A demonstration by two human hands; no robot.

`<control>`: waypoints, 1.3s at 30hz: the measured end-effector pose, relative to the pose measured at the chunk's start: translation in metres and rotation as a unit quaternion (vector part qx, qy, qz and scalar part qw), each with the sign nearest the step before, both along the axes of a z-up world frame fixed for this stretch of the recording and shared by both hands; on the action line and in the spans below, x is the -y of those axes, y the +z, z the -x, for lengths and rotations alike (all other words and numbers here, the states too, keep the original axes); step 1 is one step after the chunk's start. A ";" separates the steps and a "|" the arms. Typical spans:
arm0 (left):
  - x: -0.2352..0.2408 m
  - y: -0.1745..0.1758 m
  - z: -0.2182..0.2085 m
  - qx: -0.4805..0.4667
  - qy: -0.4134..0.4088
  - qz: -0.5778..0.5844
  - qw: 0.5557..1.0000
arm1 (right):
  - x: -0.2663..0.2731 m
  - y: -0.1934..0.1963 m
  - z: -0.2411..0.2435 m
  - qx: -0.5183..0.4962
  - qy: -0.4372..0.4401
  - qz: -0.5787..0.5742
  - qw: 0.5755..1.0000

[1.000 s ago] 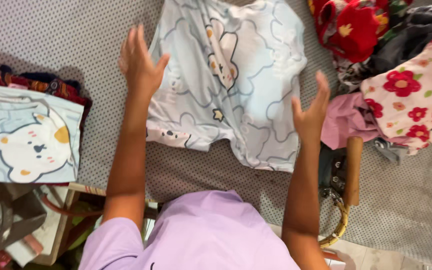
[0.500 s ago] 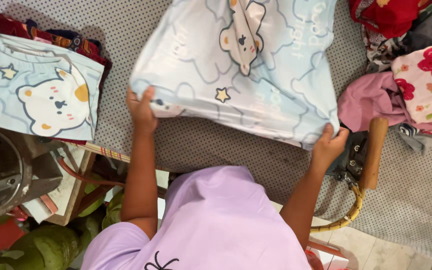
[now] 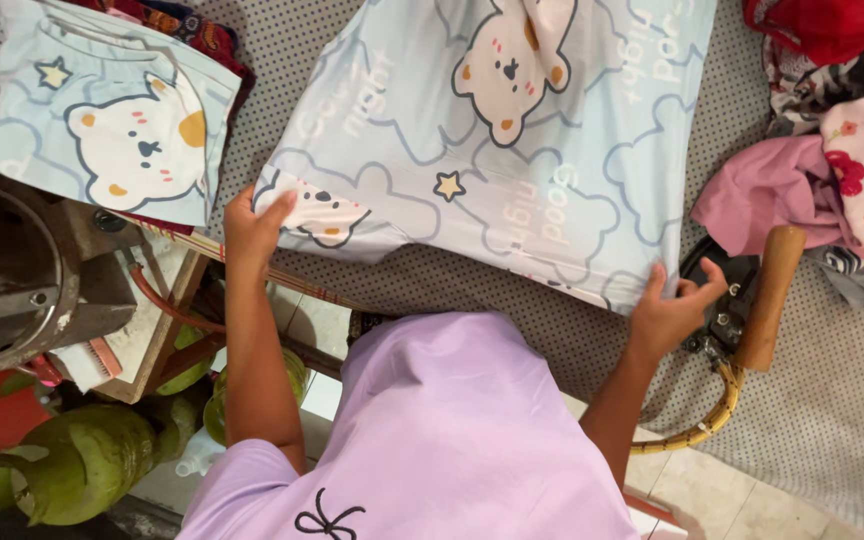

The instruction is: The person irons a light blue baby onesie with a bear pattern on a perforated ironing board. They smooth the fabric, iron both sides, fold the garment, and place it on a stack of other folded clothes.

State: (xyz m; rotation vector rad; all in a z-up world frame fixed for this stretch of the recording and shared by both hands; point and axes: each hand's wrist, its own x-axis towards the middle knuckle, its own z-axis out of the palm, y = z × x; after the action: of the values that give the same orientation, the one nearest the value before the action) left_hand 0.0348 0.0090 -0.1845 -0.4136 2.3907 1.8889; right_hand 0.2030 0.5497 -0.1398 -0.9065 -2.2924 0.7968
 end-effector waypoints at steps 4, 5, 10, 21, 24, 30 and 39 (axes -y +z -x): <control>0.011 -0.003 -0.013 0.003 0.016 0.063 0.998 | 0.003 0.007 -0.010 0.012 0.029 -0.049 0.998; 0.011 -0.004 -0.018 0.013 0.024 0.008 1.000 | 0.004 0.005 -0.012 0.026 0.038 -0.057 0.997; -0.003 0.011 -0.027 0.121 0.005 0.302 0.946 | 0.016 -0.001 -0.008 0.070 0.111 -0.141 0.981; -0.093 0.034 -0.044 -0.239 -0.308 0.367 0.844 | 0.097 -0.008 0.032 0.028 0.387 -0.166 0.907; -0.088 0.033 -0.037 -0.163 -0.333 0.348 0.861 | 0.096 -0.010 0.039 0.057 0.392 -0.092 0.914; -0.060 0.053 -0.018 -0.001 -0.471 0.218 0.855 | 0.058 0.005 0.048 0.184 0.437 0.091 0.876; -0.136 0.027 0.137 -0.270 -0.162 0.260 0.913 | -0.080 -0.001 0.262 0.009 0.290 -0.141 0.946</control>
State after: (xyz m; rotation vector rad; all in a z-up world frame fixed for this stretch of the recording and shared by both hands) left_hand -0.1023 0.1449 -0.1577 0.5445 3.0538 1.3225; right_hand -0.0594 0.6294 -0.1410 -0.0995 -2.6332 0.6550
